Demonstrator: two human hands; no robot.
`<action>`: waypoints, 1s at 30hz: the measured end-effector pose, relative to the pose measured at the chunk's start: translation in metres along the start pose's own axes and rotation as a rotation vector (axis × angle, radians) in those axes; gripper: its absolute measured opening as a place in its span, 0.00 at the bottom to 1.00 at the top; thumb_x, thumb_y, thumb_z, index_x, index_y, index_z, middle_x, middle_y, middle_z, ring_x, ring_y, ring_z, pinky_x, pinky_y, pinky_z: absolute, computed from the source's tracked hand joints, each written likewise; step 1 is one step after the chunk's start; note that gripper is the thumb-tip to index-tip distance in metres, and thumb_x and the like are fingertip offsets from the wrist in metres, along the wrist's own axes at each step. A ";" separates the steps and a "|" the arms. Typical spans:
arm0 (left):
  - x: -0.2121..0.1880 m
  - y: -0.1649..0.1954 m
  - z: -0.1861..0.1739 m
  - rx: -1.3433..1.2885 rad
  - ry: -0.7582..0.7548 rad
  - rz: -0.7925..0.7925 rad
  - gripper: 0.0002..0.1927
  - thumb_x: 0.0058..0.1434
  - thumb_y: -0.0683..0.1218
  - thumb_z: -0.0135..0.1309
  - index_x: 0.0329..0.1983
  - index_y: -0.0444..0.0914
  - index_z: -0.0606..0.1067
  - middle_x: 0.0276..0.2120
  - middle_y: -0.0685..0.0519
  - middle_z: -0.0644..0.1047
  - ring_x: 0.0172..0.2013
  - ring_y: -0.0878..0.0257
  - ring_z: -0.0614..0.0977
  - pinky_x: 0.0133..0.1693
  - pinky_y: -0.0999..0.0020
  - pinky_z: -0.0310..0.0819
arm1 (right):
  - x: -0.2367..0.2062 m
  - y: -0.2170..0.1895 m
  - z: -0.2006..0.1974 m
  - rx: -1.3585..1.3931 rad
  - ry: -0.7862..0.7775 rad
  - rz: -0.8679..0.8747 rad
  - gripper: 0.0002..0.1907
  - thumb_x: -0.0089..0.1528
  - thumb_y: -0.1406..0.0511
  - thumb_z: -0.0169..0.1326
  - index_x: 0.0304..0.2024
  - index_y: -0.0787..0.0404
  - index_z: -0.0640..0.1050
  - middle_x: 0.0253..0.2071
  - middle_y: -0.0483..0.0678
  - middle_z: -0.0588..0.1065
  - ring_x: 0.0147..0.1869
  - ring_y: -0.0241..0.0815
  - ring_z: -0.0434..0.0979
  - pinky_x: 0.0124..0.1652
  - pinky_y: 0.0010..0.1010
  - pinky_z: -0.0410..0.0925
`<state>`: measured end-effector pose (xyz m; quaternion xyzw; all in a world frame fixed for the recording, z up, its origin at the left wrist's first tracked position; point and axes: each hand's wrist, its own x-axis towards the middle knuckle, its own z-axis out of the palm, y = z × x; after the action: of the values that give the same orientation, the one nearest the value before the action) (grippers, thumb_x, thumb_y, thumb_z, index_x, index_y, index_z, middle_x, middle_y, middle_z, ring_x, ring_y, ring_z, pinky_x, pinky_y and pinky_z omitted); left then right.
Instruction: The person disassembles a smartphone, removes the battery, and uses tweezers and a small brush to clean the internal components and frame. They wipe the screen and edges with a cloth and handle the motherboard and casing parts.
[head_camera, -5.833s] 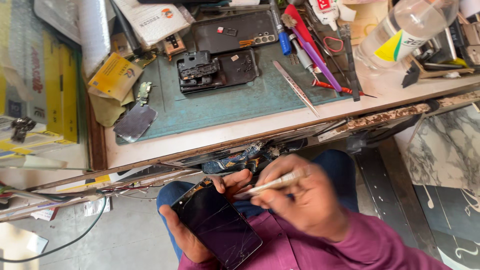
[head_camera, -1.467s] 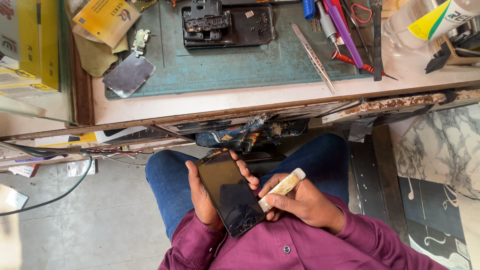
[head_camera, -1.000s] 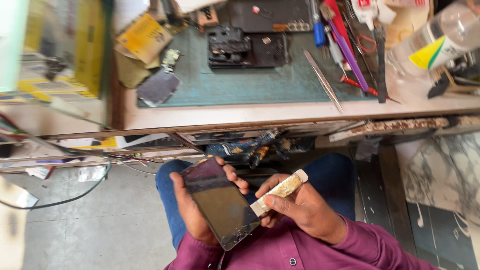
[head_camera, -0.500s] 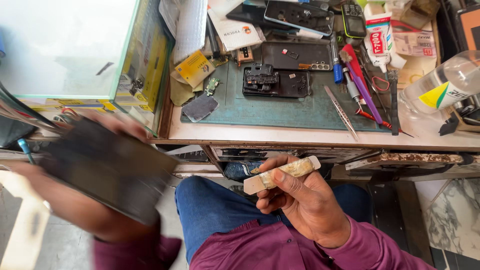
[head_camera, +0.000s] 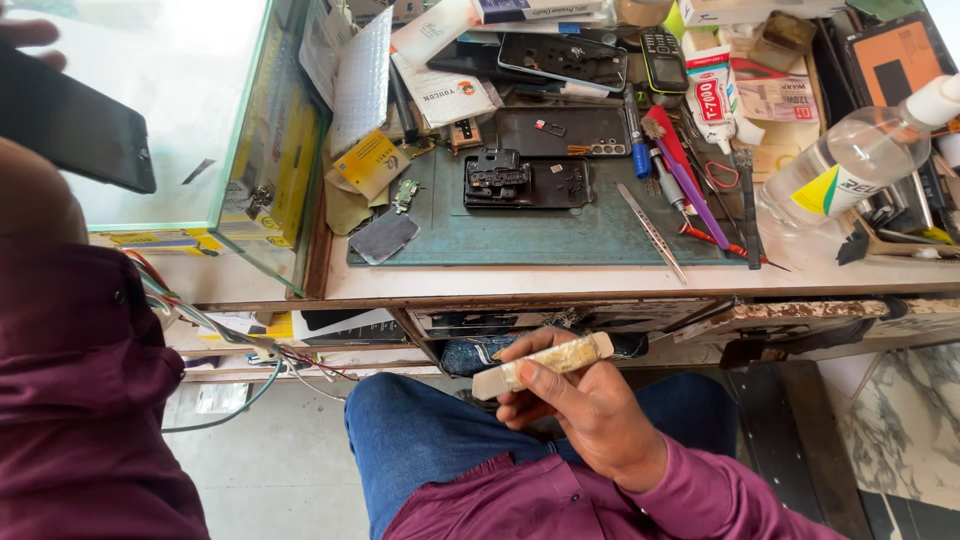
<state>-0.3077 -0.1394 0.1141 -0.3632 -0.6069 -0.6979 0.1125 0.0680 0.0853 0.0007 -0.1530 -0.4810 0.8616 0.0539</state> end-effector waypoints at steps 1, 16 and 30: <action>0.000 0.002 0.003 0.013 -0.006 0.002 0.29 0.77 0.63 0.34 0.59 0.33 0.68 0.52 0.38 0.76 0.48 0.47 0.80 0.51 0.53 0.75 | 0.003 -0.003 0.001 -0.035 -0.005 -0.022 0.15 0.67 0.64 0.53 0.52 0.68 0.75 0.36 0.55 0.81 0.38 0.42 0.84 0.38 0.31 0.78; 0.019 0.006 -0.003 0.048 0.069 0.069 0.23 0.81 0.58 0.38 0.62 0.35 0.69 0.56 0.35 0.81 0.51 0.50 0.87 0.47 0.58 0.85 | 0.164 -0.077 0.050 -1.492 -0.264 -0.843 0.08 0.65 0.65 0.52 0.44 0.61 0.79 0.39 0.52 0.77 0.44 0.54 0.79 0.45 0.43 0.71; 0.022 0.008 -0.023 0.056 -0.232 0.017 0.21 0.82 0.52 0.34 0.64 0.33 0.69 0.59 0.34 0.78 0.56 0.51 0.82 0.58 0.62 0.80 | 0.182 -0.076 0.059 -1.725 -0.218 -0.603 0.13 0.56 0.62 0.62 0.45 0.47 0.84 0.43 0.43 0.82 0.47 0.47 0.81 0.46 0.41 0.72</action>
<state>-0.3271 -0.1565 0.1341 -0.4435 -0.6321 -0.6328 0.0574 -0.1270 0.1216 0.0552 0.0738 -0.9789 0.1637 0.0976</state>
